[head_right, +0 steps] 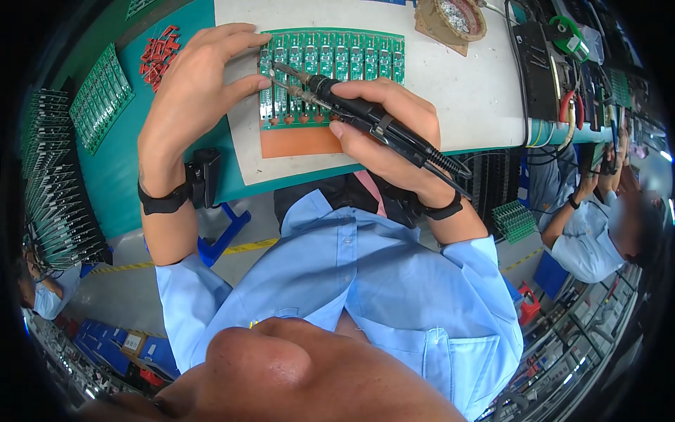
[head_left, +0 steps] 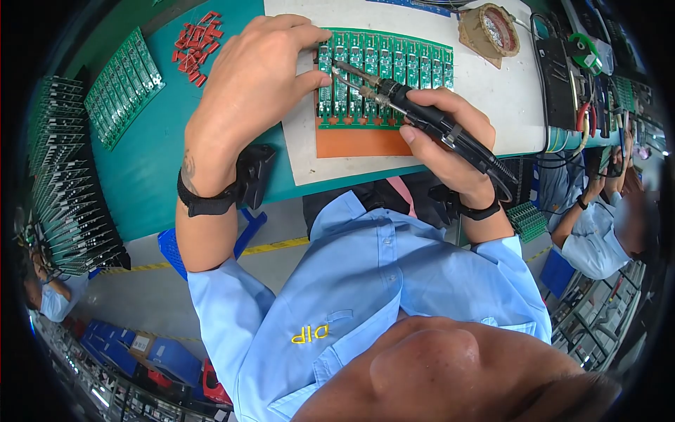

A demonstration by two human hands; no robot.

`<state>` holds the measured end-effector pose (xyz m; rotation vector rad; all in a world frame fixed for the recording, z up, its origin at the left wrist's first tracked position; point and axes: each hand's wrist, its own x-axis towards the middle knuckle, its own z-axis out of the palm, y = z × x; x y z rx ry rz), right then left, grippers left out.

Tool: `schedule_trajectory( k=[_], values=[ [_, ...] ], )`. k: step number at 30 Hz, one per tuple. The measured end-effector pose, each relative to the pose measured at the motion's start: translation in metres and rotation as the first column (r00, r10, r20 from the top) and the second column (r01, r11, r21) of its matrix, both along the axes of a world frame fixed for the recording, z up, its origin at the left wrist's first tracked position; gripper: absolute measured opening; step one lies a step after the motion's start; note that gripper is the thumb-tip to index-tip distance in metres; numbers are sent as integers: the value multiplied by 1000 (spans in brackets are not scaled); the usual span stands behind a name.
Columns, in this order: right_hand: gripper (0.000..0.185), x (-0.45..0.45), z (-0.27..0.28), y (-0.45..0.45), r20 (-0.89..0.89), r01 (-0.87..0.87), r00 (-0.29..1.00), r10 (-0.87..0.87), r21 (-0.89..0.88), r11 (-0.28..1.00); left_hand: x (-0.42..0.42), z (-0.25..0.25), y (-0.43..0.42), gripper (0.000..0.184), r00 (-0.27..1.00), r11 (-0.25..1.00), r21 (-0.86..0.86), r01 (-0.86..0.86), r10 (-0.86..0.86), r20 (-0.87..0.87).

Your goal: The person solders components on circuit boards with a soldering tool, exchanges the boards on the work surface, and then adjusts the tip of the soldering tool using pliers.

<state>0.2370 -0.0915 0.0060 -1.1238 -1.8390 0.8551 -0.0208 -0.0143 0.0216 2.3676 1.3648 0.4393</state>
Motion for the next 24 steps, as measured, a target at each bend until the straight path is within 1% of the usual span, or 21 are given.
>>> schedule_trajectory(
  k=[4, 12, 15, 16, 19, 20, 22, 23, 24],
  values=[
    [38, 0, -1, -1, -17, 20, 1000, -21, -37, 999, 0, -1, -1, 47, 1000, 1000, -1, 0, 0, 0],
    [39, 20, 15, -13, -44, 24, 999, -23, 42, 999, -2, -2, -2, 46, 1000, 1000, -6, -6, 6, 0],
    [44, 47, 13, -20, -76, 256, 966, -248, 122, 959, 2, 3, 2, 45, 999, 999, 8, 37, -37, 4],
    [44, 57, 8, -18, -77, 279, 960, -271, 141, 950, 1, 1, 2, 46, 999, 999, 26, 38, -39, 17],
    [47, 87, -19, -1, -181, 576, 817, -548, 210, 790, 4, -5, 0, 47, 999, 998, 62, 28, -29, 17],
    [47, 92, -22, -1, -211, 577, 815, -540, 206, 790, 5, -6, 1, 52, 999, 997, 64, 44, -46, 24],
    [48, 104, -33, 4, -326, 602, 767, -553, 67, 796, -3, -1, 3, 61, 998, 996, 71, 55, -56, 17],
    [48, 105, -37, 7, -374, 601, 740, -559, -6, 800, -8, 2, 3, 61, 999, 996, 84, 38, -36, -18],
    [48, 104, -41, 7, -403, 589, 735, -545, -17, 808, -12, 5, 4, 64, 999, 999, 26, 23, -24, 45]
  ],
)
